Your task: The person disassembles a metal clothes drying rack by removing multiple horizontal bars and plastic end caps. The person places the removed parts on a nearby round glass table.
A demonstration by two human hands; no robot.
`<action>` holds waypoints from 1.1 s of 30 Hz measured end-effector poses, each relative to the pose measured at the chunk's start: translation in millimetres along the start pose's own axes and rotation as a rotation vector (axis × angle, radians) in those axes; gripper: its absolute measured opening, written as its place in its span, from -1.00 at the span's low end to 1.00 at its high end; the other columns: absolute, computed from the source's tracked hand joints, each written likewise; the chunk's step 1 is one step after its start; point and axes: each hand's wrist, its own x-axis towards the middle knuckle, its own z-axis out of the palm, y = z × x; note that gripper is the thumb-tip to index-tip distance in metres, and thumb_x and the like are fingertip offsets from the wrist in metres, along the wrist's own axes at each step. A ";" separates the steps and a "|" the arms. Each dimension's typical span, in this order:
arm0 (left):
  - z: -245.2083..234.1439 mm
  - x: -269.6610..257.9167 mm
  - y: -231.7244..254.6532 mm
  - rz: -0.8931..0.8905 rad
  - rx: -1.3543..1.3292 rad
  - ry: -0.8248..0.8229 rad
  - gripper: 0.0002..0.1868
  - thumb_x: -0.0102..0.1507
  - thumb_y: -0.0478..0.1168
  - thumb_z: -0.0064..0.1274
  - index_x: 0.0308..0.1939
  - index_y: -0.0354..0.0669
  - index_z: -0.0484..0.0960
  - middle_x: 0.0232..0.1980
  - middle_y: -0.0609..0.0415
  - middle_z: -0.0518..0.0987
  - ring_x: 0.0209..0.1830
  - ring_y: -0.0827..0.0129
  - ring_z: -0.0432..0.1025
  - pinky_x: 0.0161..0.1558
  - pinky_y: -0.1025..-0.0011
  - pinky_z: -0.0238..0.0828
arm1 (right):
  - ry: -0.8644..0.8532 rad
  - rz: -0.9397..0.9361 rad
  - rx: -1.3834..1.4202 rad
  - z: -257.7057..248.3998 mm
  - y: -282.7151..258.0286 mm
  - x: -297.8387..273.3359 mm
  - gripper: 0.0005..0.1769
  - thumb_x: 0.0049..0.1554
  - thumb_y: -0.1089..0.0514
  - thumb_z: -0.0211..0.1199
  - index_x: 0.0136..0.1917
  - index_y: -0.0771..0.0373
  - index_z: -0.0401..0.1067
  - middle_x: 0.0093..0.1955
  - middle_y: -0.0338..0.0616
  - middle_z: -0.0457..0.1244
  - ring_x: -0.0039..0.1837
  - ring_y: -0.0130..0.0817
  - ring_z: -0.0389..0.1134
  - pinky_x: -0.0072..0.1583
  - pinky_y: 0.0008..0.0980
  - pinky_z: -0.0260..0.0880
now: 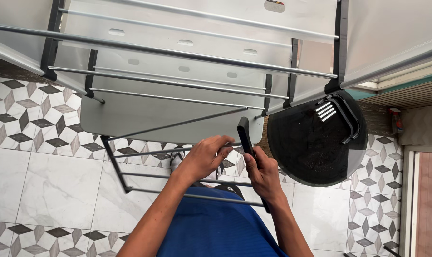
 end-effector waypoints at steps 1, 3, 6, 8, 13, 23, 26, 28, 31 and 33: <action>0.5 -0.3 1.3 0.021 -0.015 0.032 -0.70 0.38 -0.07 0.03 0.14 -0.05 0.51 -0.14 -0.02 0.60 -0.10 0.08 0.52 -0.04 0.13 0.43 | -0.001 -0.032 -0.026 -1.3 -0.8 -1.3 -0.67 0.33 -0.01 0.11 -0.14 0.28 0.38 -0.52 -0.35 0.10 -0.47 -0.62 0.07 -0.41 -0.50 0.02; 3.1 -1.2 4.3 0.057 0.007 0.086 -0.62 0.32 -0.12 0.10 0.20 -0.06 0.48 -0.07 -0.02 0.56 -0.01 0.11 0.48 0.05 0.13 0.41 | -0.001 -0.095 -0.081 -4.8 -1.1 -3.5 -0.68 0.34 0.01 0.15 -0.14 0.29 0.38 -0.51 -0.34 0.08 -0.45 -0.59 0.02 -0.39 -0.48 -0.02; 9.5 -4.8 8.0 0.095 0.059 0.160 -0.51 0.25 -0.15 0.20 0.24 -0.12 0.47 0.04 -0.06 0.49 0.10 0.05 0.39 0.10 0.12 0.37 | -0.021 -0.126 -0.108 -11.5 1.0 -4.2 -0.72 0.31 0.04 0.15 -0.14 0.27 0.38 -0.50 -0.34 0.09 -0.47 -0.61 0.05 -0.41 -0.48 0.00; 10.9 -12.7 7.7 0.109 0.017 0.216 -0.48 0.22 -0.16 0.20 0.24 -0.16 0.49 0.11 -0.08 0.47 0.14 0.02 0.34 0.11 0.12 0.36 | -0.025 -0.047 -0.035 -15.1 1.8 -6.4 -0.69 0.31 0.03 0.15 -0.18 0.27 0.35 -0.52 -0.35 0.10 -0.47 -0.62 0.06 -0.42 -0.49 0.01; 30.0 -45.6 10.6 0.017 0.010 0.222 -0.71 0.27 -0.09 0.17 0.03 -0.04 0.59 -0.04 0.04 0.53 0.00 0.18 0.47 0.05 0.24 0.48 | -0.037 -0.007 0.133 -24.0 6.2 -5.1 -0.63 0.34 -0.03 0.13 -0.21 0.25 0.30 -0.49 -0.38 0.11 -0.45 -0.66 0.10 -0.41 -0.55 0.07; 60.5 -41.0 -17.4 -0.120 0.032 -0.206 -0.67 0.31 0.08 0.05 -0.08 -0.01 0.74 -0.41 0.01 0.68 -0.38 0.10 0.58 -0.28 0.18 0.48 | -0.011 0.091 0.503 -21.9 42.0 17.0 -0.59 0.35 -0.10 0.04 -0.14 0.27 0.30 -0.51 -0.32 0.09 -0.52 -0.62 0.07 -0.47 -0.56 0.04; 63.2 -39.4 -27.8 -0.124 0.062 -0.206 -0.66 0.29 0.11 0.07 -0.12 0.00 0.75 -0.48 -0.01 0.63 -0.41 0.06 0.55 -0.33 0.14 0.47 | 0.015 0.151 0.600 -12.6 63.8 19.9 -0.58 0.36 -0.11 0.02 -0.14 0.27 0.28 -0.54 -0.30 0.07 -0.54 -0.60 0.03 -0.48 -0.55 0.00; 66.7 -40.2 -36.3 -0.152 0.103 -0.240 -0.66 0.30 0.13 0.07 -0.12 0.04 0.77 -0.48 -0.02 0.64 -0.41 0.04 0.54 -0.31 0.12 0.46 | 0.036 0.191 0.649 -5.2 80.4 18.4 -0.57 0.36 -0.12 0.01 -0.15 0.27 0.27 -0.55 -0.29 0.05 -0.55 -0.59 0.00 -0.49 -0.54 0.00; 73.9 -36.9 -56.1 -0.193 0.136 -0.296 -0.64 0.31 0.17 0.02 -0.12 0.08 0.76 -0.51 0.00 0.65 -0.38 0.07 0.57 -0.28 0.12 0.46 | 0.078 0.215 0.684 7.6 107.2 16.6 -0.55 0.36 -0.14 -0.01 -0.16 0.26 0.26 -0.57 -0.28 0.04 -0.57 -0.58 0.00 -0.51 -0.52 0.02; 78.8 -31.2 -73.7 -0.194 0.168 -0.319 -0.63 0.32 0.19 0.00 -0.11 0.10 0.75 -0.51 0.00 0.65 -0.37 0.08 0.57 -0.26 0.11 0.46 | 0.108 0.234 0.723 16.9 126.1 20.1 -0.55 0.38 -0.13 -0.01 -0.16 0.27 0.26 -0.56 -0.28 0.02 -0.56 -0.58 -0.01 -0.51 -0.52 0.01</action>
